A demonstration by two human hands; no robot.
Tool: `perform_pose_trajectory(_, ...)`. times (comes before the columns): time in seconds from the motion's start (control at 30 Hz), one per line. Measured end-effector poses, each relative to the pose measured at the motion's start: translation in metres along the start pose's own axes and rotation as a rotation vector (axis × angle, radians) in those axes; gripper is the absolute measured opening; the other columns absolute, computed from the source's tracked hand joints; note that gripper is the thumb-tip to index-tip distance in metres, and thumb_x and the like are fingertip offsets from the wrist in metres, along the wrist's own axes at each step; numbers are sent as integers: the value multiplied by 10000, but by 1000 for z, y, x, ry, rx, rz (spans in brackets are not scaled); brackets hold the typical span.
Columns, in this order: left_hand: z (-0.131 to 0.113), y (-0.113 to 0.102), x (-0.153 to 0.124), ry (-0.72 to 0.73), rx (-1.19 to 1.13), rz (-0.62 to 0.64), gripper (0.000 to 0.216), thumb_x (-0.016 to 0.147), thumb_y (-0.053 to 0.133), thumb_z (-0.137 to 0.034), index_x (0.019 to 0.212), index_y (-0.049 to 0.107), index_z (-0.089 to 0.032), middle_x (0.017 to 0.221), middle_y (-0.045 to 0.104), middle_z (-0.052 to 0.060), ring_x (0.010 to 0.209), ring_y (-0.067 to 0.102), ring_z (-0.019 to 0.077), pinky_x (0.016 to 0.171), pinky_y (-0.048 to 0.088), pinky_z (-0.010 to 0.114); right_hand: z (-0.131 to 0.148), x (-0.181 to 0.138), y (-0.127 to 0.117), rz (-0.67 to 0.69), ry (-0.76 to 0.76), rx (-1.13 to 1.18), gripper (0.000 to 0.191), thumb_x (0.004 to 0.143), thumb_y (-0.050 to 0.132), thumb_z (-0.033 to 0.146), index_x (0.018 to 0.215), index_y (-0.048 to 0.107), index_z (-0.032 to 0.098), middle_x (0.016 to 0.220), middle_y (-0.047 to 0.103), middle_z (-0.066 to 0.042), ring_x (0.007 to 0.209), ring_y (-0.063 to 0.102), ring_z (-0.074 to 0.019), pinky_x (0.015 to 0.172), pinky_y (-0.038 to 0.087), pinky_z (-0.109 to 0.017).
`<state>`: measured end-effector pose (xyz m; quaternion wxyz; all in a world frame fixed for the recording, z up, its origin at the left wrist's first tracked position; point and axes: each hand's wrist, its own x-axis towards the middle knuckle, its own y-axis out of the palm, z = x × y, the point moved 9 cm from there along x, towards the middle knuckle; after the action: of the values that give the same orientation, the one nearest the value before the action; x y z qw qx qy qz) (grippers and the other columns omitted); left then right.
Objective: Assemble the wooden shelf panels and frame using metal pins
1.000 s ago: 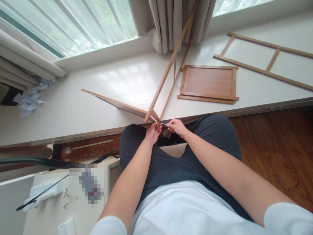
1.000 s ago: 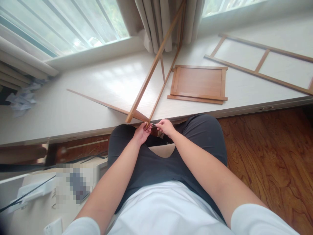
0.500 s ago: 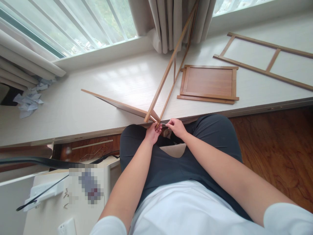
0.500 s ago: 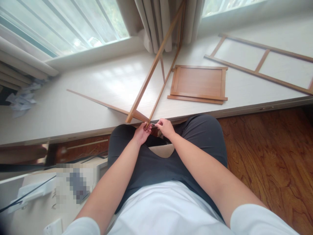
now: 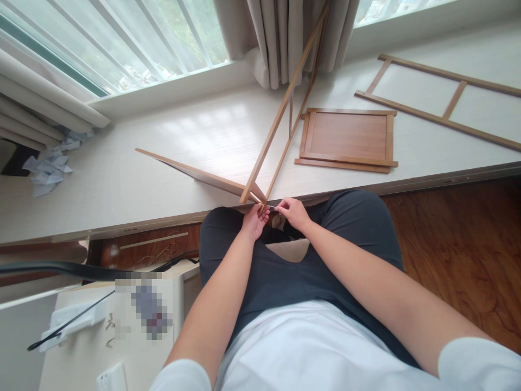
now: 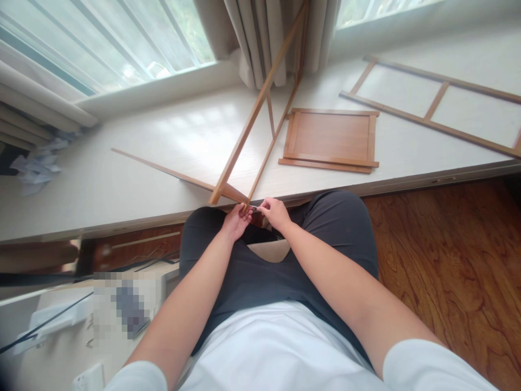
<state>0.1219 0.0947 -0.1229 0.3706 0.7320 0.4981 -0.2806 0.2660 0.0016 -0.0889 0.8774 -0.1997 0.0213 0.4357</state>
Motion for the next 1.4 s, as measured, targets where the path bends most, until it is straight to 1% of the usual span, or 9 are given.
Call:
perform_pose_trajectory(0.3,-1,0,0,0,-3,-3,102,876,647,-219,819,667,-138,741,725,63,625,652,102,580,483,197,-5,2,0,-14,-23,-17,144,792,737,304,704,674,209,645,692,8,619,611,-155,637,435,-266)
perform_pose_trajectory(0.5,1,-2,4,0,-5,7,87,862,657,-218,822,671,-142,754,728,64,628,652,106,592,480,205,-8,3,1,-8,-12,-158,118,771,775,269,697,707,206,675,726,-6,647,638,-157,629,426,-256)
perform_pose_trajectory(0.57,2,-2,5,-3,-6,6,85,863,654,-218,828,672,-143,756,728,62,635,653,107,599,480,208,-8,3,1,-10,-1,-157,131,772,775,279,691,707,202,658,723,-10,635,639,-155,621,429,-253)
perform_pose_trajectory(0.73,2,-2,4,-6,-8,5,97,867,653,-220,810,663,-142,744,722,58,630,649,105,602,475,210,-20,4,9,48,110,43,165,773,769,304,692,693,182,585,693,-14,572,629,-146,575,451,-236)
perform_pose_trajectory(0.9,0,-1,2,5,-3,7,83,855,668,-221,821,662,-145,741,721,57,630,647,110,610,474,219,-37,2,23,136,312,283,232,780,783,324,690,643,163,533,647,0,431,488,-84,442,362,-198)
perform_pose_trajectory(1.03,0,-1,2,4,1,-3,102,869,651,-221,811,661,-137,748,717,62,626,646,107,613,467,222,-40,-3,32,215,430,436,273,827,770,357,704,633,155,552,641,0,421,473,-66,407,350,-177)
perform_pose_trajectory(1.13,0,-1,1,8,3,-6,103,874,644,-218,811,660,-138,747,716,61,629,648,107,609,468,219,-40,-5,36,252,461,477,279,878,734,362,724,628,156,557,630,5,423,480,-63,399,352,-165)
perform_pose_trajectory(1.27,-1,-1,0,11,7,0,92,859,666,-229,819,659,-146,749,721,57,630,647,106,608,472,214,-40,-5,38,264,454,485,297,911,708,370,726,600,164,558,624,6,426,489,-70,396,357,-168)
perform_pose_trajectory(1.4,0,-1,1,5,7,-4,91,866,650,-225,821,659,-146,741,722,55,629,650,106,605,471,213,-39,-6,39,272,453,472,290,957,648,347,739,581,169,549,615,13,423,487,-72,400,357,-168)
